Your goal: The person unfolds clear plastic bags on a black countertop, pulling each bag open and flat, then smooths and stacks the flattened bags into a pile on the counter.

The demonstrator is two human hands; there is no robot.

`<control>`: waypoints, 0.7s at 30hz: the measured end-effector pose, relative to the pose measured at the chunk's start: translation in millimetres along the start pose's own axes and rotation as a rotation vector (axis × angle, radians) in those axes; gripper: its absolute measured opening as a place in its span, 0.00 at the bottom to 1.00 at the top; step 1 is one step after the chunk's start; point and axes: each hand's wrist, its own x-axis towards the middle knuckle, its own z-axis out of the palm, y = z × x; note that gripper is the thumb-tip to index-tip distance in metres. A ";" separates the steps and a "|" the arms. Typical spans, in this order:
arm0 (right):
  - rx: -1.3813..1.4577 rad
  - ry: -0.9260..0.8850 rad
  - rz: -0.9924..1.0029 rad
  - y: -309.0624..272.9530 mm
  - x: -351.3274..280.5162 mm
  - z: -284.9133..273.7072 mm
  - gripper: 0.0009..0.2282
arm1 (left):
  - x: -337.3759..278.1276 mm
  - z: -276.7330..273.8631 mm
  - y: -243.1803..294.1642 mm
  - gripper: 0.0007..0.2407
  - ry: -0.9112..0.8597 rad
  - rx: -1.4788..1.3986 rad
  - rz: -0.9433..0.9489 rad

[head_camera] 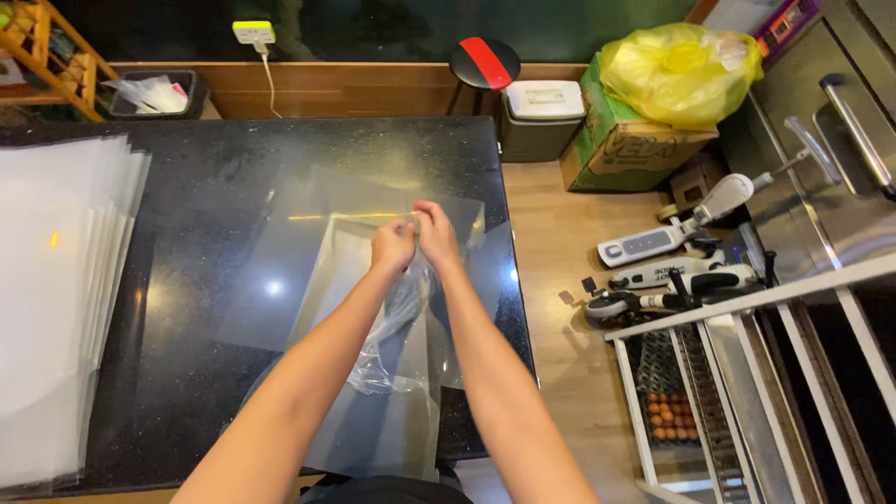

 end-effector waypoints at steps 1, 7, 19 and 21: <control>-0.139 -0.092 -0.014 -10.3 3.9 -0.4 0.18 | 4.0 0.2 -8.7 0.14 -0.048 -0.008 0.011; -0.417 -0.414 -0.184 -41.0 31.7 10.6 0.24 | -11.7 -1.1 -65.2 0.10 -0.111 -0.015 0.271; -0.751 -0.686 -0.372 -68.8 37.8 63.0 0.41 | -93.8 -55.7 -108.9 0.07 -0.213 0.177 0.512; -0.747 -0.653 -0.387 -67.3 43.0 74.5 0.36 | -96.0 -66.6 -114.4 0.07 -0.231 0.178 0.512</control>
